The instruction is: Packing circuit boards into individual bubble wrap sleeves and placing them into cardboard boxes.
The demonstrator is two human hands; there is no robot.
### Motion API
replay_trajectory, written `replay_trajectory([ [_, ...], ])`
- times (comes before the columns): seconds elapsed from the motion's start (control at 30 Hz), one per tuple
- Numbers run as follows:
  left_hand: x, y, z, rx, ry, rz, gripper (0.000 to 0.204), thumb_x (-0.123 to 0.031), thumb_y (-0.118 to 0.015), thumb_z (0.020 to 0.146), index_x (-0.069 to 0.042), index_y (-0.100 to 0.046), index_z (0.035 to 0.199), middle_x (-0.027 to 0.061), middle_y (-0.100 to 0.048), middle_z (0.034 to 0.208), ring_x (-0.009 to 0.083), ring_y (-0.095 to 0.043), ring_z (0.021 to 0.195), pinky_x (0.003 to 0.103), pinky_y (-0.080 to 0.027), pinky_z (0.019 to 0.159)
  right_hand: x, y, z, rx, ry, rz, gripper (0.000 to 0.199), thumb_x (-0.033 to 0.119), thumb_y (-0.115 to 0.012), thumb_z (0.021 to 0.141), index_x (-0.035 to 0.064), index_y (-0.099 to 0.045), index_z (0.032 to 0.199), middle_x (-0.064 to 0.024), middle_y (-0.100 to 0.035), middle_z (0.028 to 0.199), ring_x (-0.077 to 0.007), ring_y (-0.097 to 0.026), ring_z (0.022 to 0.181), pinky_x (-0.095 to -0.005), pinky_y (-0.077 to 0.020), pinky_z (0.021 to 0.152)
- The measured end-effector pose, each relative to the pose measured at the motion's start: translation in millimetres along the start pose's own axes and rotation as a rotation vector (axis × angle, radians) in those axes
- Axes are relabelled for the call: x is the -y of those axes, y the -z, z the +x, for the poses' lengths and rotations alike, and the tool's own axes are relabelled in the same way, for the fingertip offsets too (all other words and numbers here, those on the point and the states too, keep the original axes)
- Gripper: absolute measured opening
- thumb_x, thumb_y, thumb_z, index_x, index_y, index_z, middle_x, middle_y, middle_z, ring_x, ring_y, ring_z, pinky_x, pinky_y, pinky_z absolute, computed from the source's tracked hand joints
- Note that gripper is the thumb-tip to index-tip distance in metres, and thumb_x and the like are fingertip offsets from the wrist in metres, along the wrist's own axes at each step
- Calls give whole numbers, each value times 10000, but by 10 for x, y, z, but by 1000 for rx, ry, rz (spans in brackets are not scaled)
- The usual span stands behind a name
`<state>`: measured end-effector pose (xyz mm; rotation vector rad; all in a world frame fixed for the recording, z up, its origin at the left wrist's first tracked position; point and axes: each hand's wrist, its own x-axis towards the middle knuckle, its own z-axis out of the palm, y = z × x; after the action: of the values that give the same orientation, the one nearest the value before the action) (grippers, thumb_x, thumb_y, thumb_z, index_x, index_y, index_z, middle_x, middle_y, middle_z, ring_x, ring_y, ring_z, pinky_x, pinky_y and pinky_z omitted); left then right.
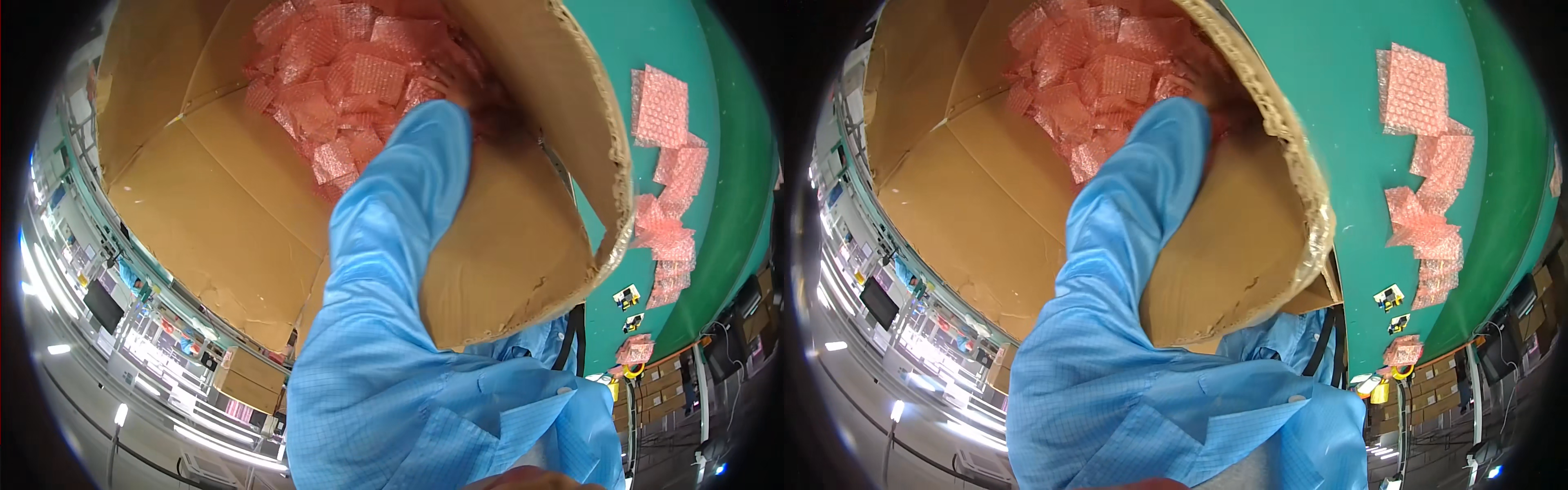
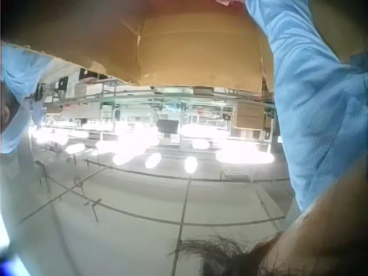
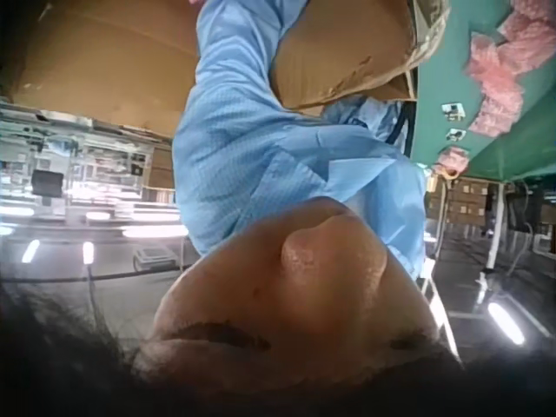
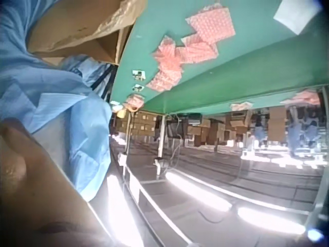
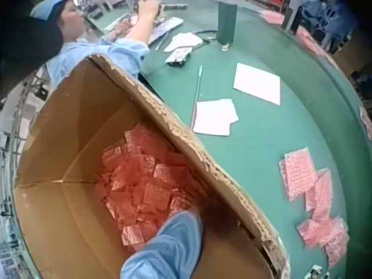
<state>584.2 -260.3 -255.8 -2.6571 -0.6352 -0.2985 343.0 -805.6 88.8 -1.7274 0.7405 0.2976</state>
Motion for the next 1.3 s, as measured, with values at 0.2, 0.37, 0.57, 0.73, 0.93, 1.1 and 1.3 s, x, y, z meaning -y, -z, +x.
replay_trajectory([
  [0.2,193,353,184,579,-266,-332,579,-352,-434,877,-185,-313,1419,150,-240,1479,475,-228,1322,747,-221,936,-74,5,-150,26,-12,-83,230,197,-529,864,42,-622,1005,-114,-623,992,-227,-598,921,-354,-456,816],
  [0.37,910,573,705,906,-72,-822,584,-334,-696,657,-102,-587,1181,224,-625,1028,427,-584,968,497,-464,873,-162,-43,-266,50,29,-89,226,203,-528,864,41,-625,990,-112,-625,976,-224,-600,908,-353,-458,803],
  [0.57,2093,887,842,546,-329,-1019,419,-86,-630,640,-40,-644,1057,221,-629,1038,392,-589,993,444,-465,899,-458,-299,-412,121,64,-53,224,210,-528,865,40,-629,971,-109,-628,957,-220,-603,892,-351,-461,786],
  [0.73,2979,1698,1277,363,-404,-1028,469,-31,-619,618,-9,-618,1087,226,-587,1140,382,-542,1093,416,-429,967,-724,-436,-490,172,101,-34,224,216,-527,865,40,-632,955,-107,-630,941,-217,-605,879,-349,-463,773],
  [0.93,2998,3665,1823,-84,-545,-1179,376,-67,-686,728,-25,-623,1096,199,-585,1154,379,-532,1116,401,-434,945,-894,-161,-980,74,132,-37,225,223,-527,866,39,-636,936,-104,-633,922,-214,-608,863,-347,-465,756],
  [1.1,2385,4752,1893,-344,-793,-1112,323,-74,-710,704,-27,-657,1020,127,-604,1132,366,-531,1122,409,-467,896,-1138,674,-1824,-116,108,-94,228,229,-526,866,38,-639,920,-102,-635,907,-211,-610,851,-346,-468,742],
  [1.3,780,5237,1423,-468,-1082,-957,348,-35,-606,715,-175,-666,1027,39,-586,1144,312,-496,1163,386,-475,885,-1483,999,-2540,-261,52,-103,234,236,-525,867,37,-642,901,-99,-638,888,-207,-613,835,-344,-470,726],
])
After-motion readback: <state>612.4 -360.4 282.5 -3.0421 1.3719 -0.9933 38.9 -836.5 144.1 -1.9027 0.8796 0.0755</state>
